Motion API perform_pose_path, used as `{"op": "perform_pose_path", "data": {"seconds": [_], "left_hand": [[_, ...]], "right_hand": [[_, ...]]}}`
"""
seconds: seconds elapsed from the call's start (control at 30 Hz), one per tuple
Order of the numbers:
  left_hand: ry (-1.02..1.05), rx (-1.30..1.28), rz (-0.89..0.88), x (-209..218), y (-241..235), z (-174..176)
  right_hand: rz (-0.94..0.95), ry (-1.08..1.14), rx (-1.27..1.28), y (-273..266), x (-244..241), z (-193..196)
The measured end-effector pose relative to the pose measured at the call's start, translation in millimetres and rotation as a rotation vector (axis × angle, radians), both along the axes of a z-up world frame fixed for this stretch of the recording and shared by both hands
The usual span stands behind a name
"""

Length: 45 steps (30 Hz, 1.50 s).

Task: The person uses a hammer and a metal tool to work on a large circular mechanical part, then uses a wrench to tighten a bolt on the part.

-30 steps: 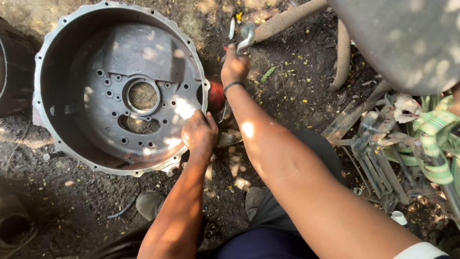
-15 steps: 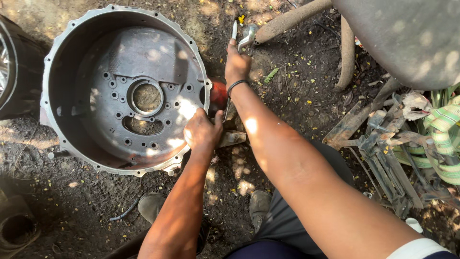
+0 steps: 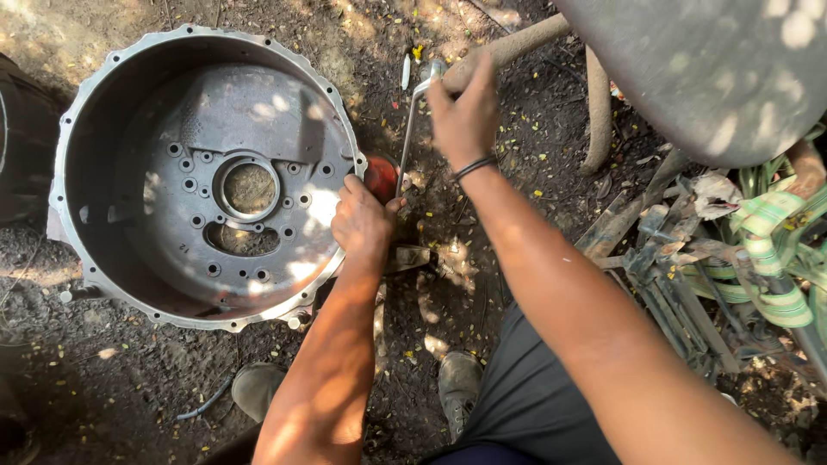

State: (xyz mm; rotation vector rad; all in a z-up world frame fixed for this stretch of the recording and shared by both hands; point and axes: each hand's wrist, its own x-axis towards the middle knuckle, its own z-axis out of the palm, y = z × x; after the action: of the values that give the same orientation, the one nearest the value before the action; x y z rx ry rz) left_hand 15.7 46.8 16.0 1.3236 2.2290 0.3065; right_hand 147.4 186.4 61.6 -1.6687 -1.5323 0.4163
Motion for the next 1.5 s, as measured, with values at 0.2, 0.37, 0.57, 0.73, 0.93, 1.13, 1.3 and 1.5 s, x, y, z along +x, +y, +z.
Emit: {"op": "perform_pose_path", "data": {"seconds": [0.2, 0.37, 0.57, 0.73, 0.93, 1.13, 1.3, 1.5], "left_hand": [[-0.043, -0.056, -0.013, -3.7, 0.6, -1.0], [-0.073, -0.059, -0.004, -5.0, -0.6, -7.6], [-0.075, -0.018, 0.014, -5.3, 0.2, -19.5], [-0.055, 0.046, -0.021, -5.5, 8.7, -18.9], [-0.031, -0.009, -0.095, -2.0, 15.6, -17.4], [-0.062, -0.059, -0.091, -6.6, 20.5, -12.4], [-0.044, -0.042, -0.081, -5.3, 18.7, -13.7], [-0.052, 0.003, -0.061, -4.7, 16.6, -18.7]], "right_hand": [[0.324, -0.454, 0.699, 20.3, 24.5, 111.8], [0.229, -0.580, 0.595, 36.3, -24.2, 44.5], [0.266, -0.637, 0.260, 81.5, -47.9, -31.6], [0.218, -0.714, 0.114, 88.8, -34.1, -29.8], [0.181, -0.685, -0.196, 87.3, -31.8, -34.5], [0.203, -0.662, -0.205, 96.2, -26.5, -38.3], [0.104, -0.543, -0.221, 89.6, -30.6, -39.0], [0.124, -0.537, -0.163, 88.3, -29.6, -44.3]]}}
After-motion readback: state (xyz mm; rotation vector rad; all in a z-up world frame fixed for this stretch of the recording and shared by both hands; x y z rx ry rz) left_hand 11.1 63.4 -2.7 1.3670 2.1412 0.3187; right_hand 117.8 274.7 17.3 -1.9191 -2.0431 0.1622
